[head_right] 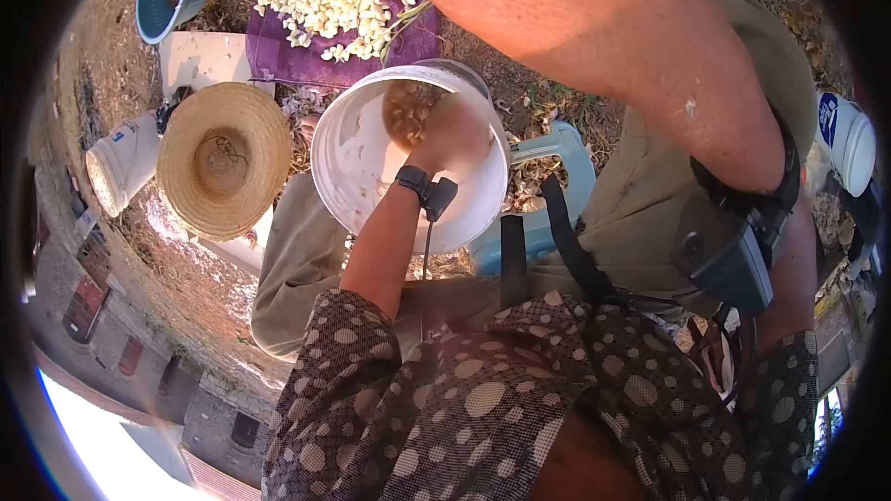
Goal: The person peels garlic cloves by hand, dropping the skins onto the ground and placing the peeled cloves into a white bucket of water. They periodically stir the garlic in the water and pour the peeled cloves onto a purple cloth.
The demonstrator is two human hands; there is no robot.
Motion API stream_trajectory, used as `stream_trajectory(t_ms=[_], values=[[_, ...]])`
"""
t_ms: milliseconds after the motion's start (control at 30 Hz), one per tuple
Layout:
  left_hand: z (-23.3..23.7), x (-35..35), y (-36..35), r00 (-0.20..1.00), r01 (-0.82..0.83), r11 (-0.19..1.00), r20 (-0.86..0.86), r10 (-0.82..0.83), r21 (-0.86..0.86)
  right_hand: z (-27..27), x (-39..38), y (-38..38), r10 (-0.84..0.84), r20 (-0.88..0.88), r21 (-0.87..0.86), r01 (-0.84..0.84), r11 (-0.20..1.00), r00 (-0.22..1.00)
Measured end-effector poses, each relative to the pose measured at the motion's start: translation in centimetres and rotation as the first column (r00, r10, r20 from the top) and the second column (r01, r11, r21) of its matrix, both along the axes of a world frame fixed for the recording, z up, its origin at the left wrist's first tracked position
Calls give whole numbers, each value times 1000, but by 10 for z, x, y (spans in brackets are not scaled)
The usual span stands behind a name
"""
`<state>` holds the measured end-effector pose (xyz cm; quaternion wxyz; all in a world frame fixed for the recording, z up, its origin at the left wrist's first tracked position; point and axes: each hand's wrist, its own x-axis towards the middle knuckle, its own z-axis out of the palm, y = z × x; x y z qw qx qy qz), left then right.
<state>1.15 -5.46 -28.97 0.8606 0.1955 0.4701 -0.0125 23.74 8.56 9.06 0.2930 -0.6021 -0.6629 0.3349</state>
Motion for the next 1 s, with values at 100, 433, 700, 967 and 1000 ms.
stream_trajectory(t_ms=[100, 433, 700, 967, 1000], values=[[54, -7, 25, 996, -26, 1000, 81, 25, 7, -15, 2, -2, 73, -13, 110, -71, 991, 997], [185, -52, 19, 886, -391, 915, 308, 346, 97, -12, 3, -17, 241, 17, 112, -241, 964, 970], [248, -51, -24, 647, -740, 649, 454, 613, 178, -53, -15, -62, 568, 5, -27, -568, 823, 823], [258, -43, -46, 564, -810, 543, 545, 620, 220, -74, -76, -103, 566, 60, 114, -569, 814, 822], [260, -42, -46, 566, -812, 532, 546, 618, 239, -83, -80, -107, 584, 130, 77, -595, 800, 802]])
